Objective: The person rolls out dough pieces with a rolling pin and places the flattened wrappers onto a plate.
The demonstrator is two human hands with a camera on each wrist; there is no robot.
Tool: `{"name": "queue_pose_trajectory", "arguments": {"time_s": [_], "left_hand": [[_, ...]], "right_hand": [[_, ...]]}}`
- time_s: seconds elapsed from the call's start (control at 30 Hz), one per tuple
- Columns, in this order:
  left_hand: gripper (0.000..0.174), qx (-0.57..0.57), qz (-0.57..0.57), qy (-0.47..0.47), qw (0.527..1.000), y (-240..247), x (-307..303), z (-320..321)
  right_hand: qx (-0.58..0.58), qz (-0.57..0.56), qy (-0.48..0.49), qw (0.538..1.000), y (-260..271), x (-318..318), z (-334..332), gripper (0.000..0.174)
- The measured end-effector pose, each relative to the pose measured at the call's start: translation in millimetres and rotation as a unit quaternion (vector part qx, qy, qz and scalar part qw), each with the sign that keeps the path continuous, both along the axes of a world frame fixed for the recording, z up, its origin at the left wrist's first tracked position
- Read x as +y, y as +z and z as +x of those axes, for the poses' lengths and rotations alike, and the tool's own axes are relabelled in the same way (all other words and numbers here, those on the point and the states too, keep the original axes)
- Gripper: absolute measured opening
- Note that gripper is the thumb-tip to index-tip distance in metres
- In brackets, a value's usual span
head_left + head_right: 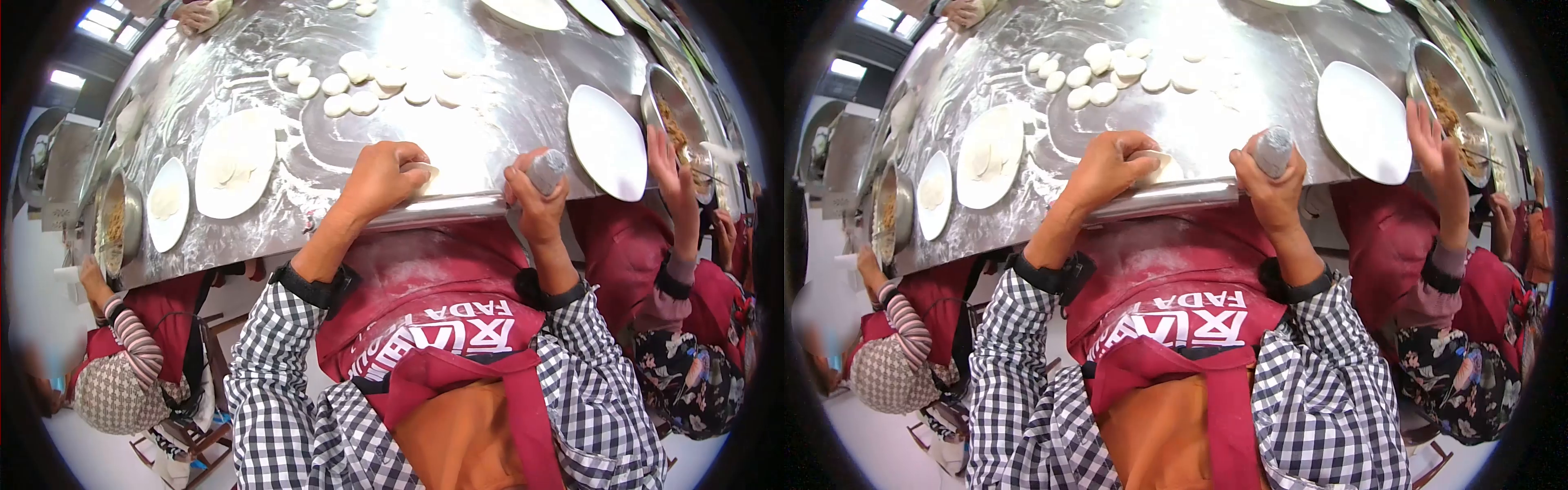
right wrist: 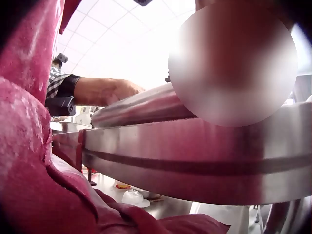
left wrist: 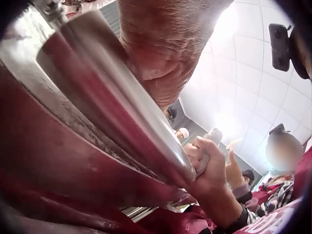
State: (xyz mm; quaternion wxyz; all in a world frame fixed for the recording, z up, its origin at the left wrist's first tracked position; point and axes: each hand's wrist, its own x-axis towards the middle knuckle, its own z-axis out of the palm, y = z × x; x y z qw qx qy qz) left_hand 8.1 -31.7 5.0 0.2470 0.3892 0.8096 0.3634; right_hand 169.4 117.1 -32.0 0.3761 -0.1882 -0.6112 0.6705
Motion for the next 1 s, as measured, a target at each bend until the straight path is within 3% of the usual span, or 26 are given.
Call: {"name": "queue_pose_trajectory", "arguments": {"time_s": [0.17, 0.27, 0.3, 0.33, 0.4, 0.47, 0.53, 0.7, 0.87, 1.0], "left_hand": [[0.024, -0.119, 0.113, 0.157, 0.974, 2.9, -51.4, -41.8], [0.025, -0.065, 0.184, 0.269, 0.943, 19.6, -105.6, -84.8], [0.03, 0.014, 0.129, 0.324, 0.937, 35.6, -117.9, -91.0], [0.033, 0.065, 0.152, 0.362, 0.917, 34.6, -135.1, -107.3], [0.036, 0.08, 0.204, 0.413, 0.884, 45.8, -151.4, -118.9], [0.035, 0.094, 0.197, 0.4, 0.89, 49.6, -149.2, -121.9], [0.036, 0.064, 0.143, 0.338, 0.928, 52.8, -128.3, -115.0], [0.035, 0.047, 0.011, 0.117, 0.992, 43.2, -52.1, -111.9], [0.032, 0.143, -0.131, 0.0, 0.981, 27.3, 1.2, -115.6], [0.026, 0.172, -0.186, -0.004, 0.967, 19.6, 17.2, -111.3]], "right_hand": [[0.005, -0.011, 0.02, 1.0, 1.9, 3.6, -4.7, 0.013], [0.018, -0.016, 0.029, 0.999, 0.9, 5.4, -10.7, 0.013], [0.016, -0.028, 0.03, 0.999, 1.4, 5.9, -11.6, 0.013], [0.018, -0.03, 0.031, 0.999, 2.5, 5.7, -12.5, 0.013], [0.021, -0.032, 0.03, 0.999, 3.9, 5.7, -14.8, 0.013], [0.025, -0.04, 0.037, 0.998, 2.5, 7.2, -15.5, 0.013], [0.026, -0.038, 0.042, 0.998, 1.9, 9.0, -15.7, 0.014], [0.013, -0.016, 0.034, 0.999, 1.7, 11.1, -13.7, 0.014], [-0.011, -0.025, 0.027, 0.999, 3.6, 10.4, -10.4, 0.016], [-0.018, -0.008, 0.017, 1.0, 0.8, 11.4, -10.9, 0.017]]}}
